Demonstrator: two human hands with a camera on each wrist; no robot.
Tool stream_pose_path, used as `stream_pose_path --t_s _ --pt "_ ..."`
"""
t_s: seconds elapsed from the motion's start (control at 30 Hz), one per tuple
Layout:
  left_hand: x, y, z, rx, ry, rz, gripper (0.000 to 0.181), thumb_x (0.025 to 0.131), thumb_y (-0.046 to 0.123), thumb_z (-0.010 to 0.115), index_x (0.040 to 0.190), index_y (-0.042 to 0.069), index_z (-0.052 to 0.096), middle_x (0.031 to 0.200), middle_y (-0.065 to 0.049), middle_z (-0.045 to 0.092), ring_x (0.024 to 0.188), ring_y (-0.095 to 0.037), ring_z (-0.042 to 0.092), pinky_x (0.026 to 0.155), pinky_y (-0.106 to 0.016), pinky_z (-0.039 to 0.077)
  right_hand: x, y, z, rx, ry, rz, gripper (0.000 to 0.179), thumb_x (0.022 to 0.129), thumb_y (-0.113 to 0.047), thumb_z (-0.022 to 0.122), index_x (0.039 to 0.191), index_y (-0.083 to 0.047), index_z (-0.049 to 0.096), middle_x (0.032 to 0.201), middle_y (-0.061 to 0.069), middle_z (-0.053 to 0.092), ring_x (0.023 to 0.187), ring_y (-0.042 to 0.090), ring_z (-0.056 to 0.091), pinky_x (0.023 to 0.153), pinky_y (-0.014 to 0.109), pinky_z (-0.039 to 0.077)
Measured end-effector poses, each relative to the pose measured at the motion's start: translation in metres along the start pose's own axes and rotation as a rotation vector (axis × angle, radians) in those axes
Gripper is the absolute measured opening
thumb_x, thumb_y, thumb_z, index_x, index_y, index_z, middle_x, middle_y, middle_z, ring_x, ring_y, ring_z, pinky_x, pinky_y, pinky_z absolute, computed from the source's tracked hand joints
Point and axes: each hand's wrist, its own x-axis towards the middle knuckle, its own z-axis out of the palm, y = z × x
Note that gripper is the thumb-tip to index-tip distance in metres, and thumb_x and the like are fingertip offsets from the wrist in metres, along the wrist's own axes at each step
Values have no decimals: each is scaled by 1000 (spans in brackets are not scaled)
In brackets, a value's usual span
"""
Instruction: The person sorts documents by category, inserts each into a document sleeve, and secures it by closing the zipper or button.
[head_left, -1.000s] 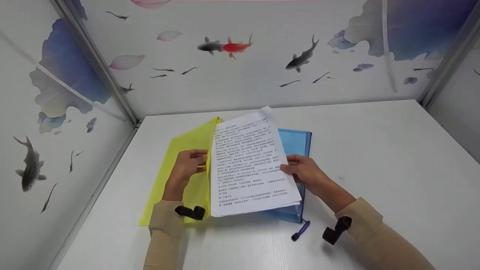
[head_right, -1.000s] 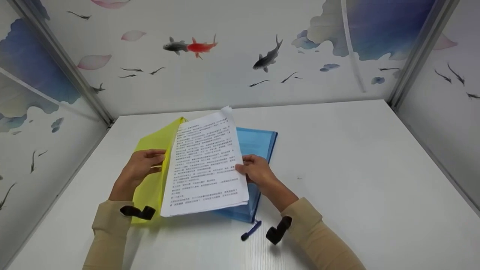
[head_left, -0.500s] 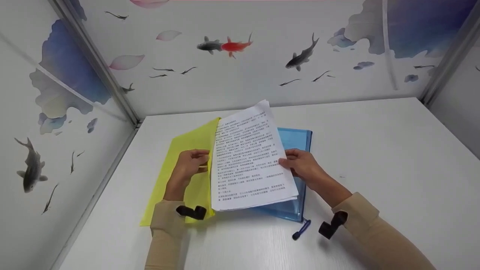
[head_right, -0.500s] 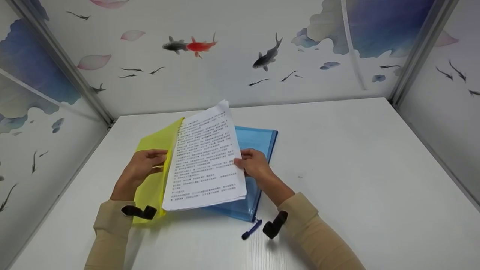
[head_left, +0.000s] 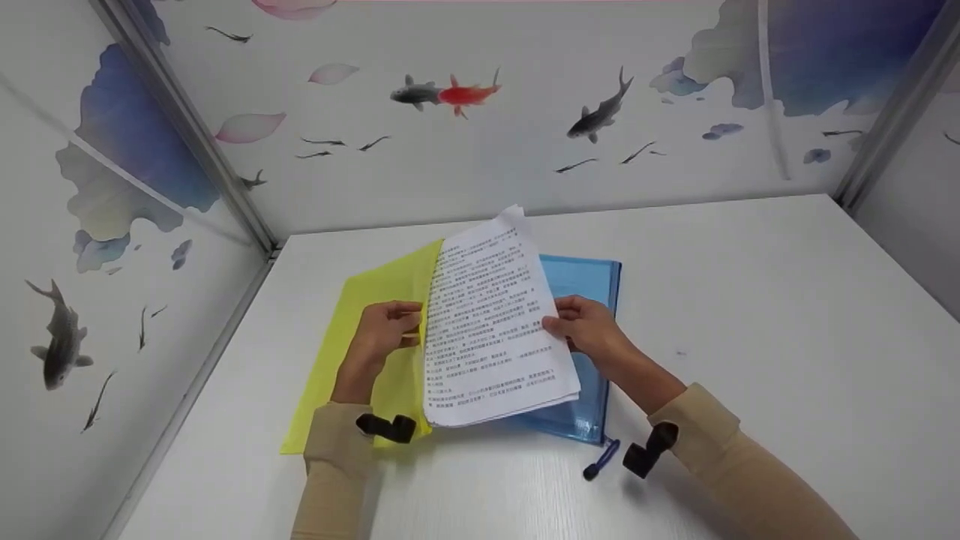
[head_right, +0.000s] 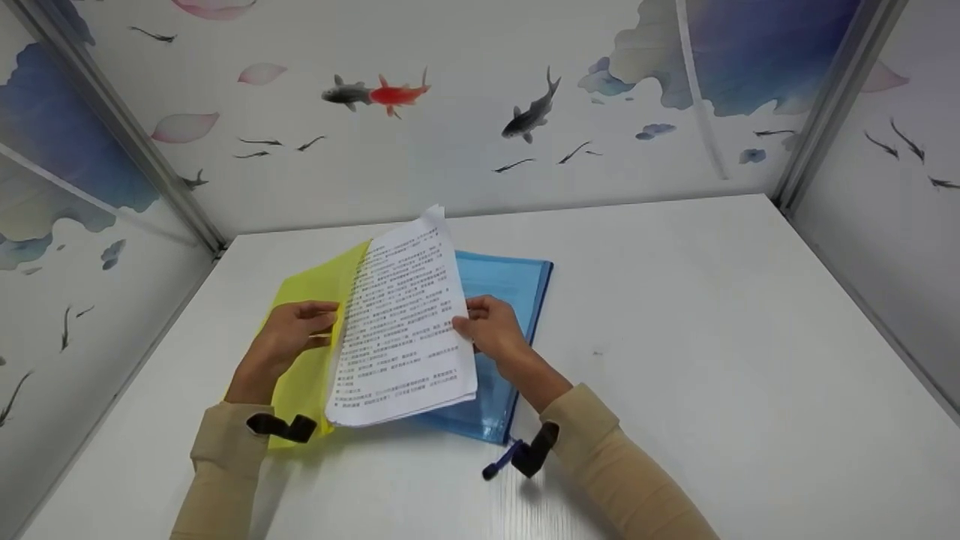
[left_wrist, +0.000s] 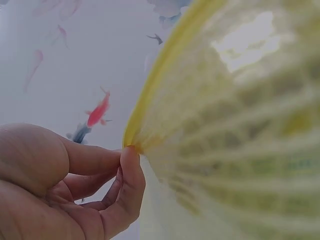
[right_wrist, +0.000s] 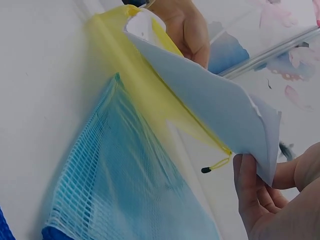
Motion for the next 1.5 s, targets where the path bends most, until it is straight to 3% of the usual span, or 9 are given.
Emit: stream_pose_path --t_s 0.4,0.73,0.9,1.23,1.5 --pt "1 2 6 3 13 2 31 101 8 56 130 0 63 124 -21 63 98 -23 67 80 -29 59 1 -10 3 -23 15 -33 38 99 -15 63 134 -4 54 120 14 68 90 20 72 80 29 60" --pt "1 4 6 17 -5 2 30 101 9 58 129 0 64 125 -20 64 99 -23 67 79 -29 60 -1 -25 -8 -240 91 -155 36 99 -18 64 133 -7 57 128 15 65 98 22 67 77 24 53" --pt "0 4 6 8 0 11 30 101 9 58 128 0 65 122 -19 66 96 -22 69 78 -29 60 -3 -31 -7 -280 111 -178 37 99 -17 63 133 -8 57 131 14 64 104 28 67 78 26 57" --pt "-1 2 9 -32 9 11 30 101 8 58 128 -1 65 118 -19 66 92 -19 68 79 -29 61 -3 -26 4 -169 120 -158 35 98 -15 64 132 -7 58 126 15 65 90 25 71 78 29 61" --pt "-2 3 10 -64 32 0 29 100 7 58 128 0 65 115 -16 66 90 -17 66 79 -29 61 -3 -19 16 -128 135 -149 32 98 -15 64 129 -10 59 125 12 65 87 25 71 77 30 62"
